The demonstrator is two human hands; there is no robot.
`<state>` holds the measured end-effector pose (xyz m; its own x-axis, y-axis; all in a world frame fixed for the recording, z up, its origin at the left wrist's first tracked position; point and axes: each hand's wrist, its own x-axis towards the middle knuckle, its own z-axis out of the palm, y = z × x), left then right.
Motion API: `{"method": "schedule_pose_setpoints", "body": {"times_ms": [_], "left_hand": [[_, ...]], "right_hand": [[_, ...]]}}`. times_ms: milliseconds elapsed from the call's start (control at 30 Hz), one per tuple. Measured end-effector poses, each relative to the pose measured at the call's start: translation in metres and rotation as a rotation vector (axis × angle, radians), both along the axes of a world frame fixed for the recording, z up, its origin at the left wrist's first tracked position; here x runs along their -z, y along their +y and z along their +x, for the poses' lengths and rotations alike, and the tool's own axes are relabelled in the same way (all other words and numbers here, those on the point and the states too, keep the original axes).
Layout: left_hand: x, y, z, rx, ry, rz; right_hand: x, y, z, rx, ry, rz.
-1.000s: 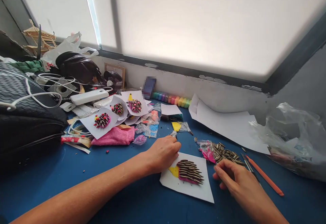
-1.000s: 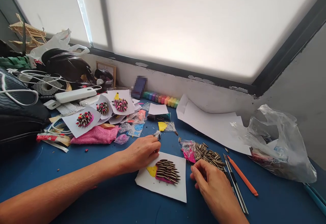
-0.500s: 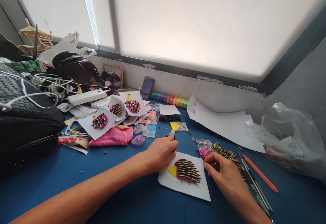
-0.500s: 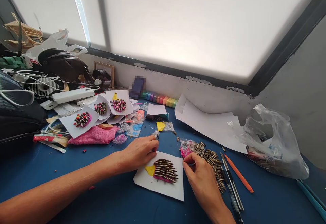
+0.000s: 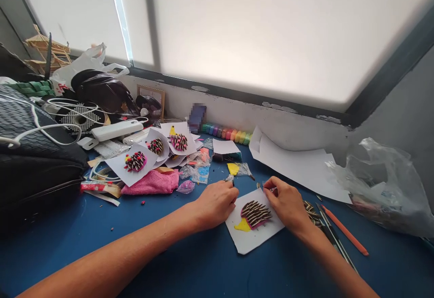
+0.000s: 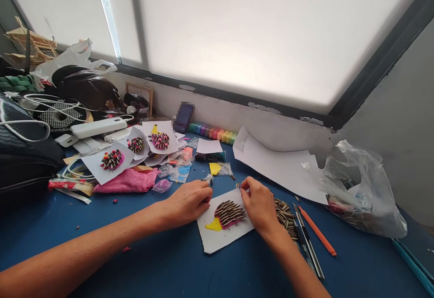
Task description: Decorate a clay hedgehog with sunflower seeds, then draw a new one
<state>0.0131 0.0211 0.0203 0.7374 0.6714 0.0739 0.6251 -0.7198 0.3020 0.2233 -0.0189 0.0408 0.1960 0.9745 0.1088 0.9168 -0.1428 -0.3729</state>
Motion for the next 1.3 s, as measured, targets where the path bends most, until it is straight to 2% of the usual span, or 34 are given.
{"method": "schedule_pose_setpoints", "body": {"times_ms": [100, 200, 333, 433, 533, 633, 733, 867, 1033, 1133, 1300], "left_hand": [[0.003, 0.001, 0.001, 0.008, -0.010, -0.001], [0.008, 0.003, 0.004, 0.005, -0.037, -0.001], [0.014, 0.005, 0.004, -0.004, -0.088, -0.003], [0.016, 0.004, -0.003, 0.022, -0.122, -0.015], [0.020, 0.002, -0.011, 0.008, -0.258, -0.054], [0.027, 0.000, -0.016, -0.008, -0.435, -0.078], [0.031, 0.000, -0.016, 0.018, -0.483, -0.071], [0.031, -0.001, -0.017, 0.063, -0.484, -0.082], [0.028, -0.005, -0.021, 0.039, -0.510, -0.141], [0.027, -0.008, -0.021, 0.023, -0.531, -0.182], [0.028, -0.010, -0.019, -0.006, -0.565, -0.236]], "right_hand": [[-0.005, -0.005, 0.002, -0.018, 0.035, 0.075], [-0.007, -0.027, -0.001, -0.048, 0.084, 0.124], [-0.001, -0.060, -0.010, -0.044, 0.113, 0.160], [0.005, -0.074, -0.014, -0.021, 0.140, 0.168], [0.009, -0.076, -0.013, 0.027, 0.282, 0.138], [0.010, -0.075, -0.008, 0.075, 0.551, 0.113], [0.012, -0.073, -0.006, 0.129, 0.723, 0.063], [0.015, -0.073, -0.010, 0.176, 0.766, -0.010], [0.020, -0.076, -0.009, 0.124, 0.674, 0.072], [0.021, -0.077, -0.004, 0.096, 0.643, 0.060], [0.014, -0.075, -0.004, 0.154, 0.797, -0.019]]}}
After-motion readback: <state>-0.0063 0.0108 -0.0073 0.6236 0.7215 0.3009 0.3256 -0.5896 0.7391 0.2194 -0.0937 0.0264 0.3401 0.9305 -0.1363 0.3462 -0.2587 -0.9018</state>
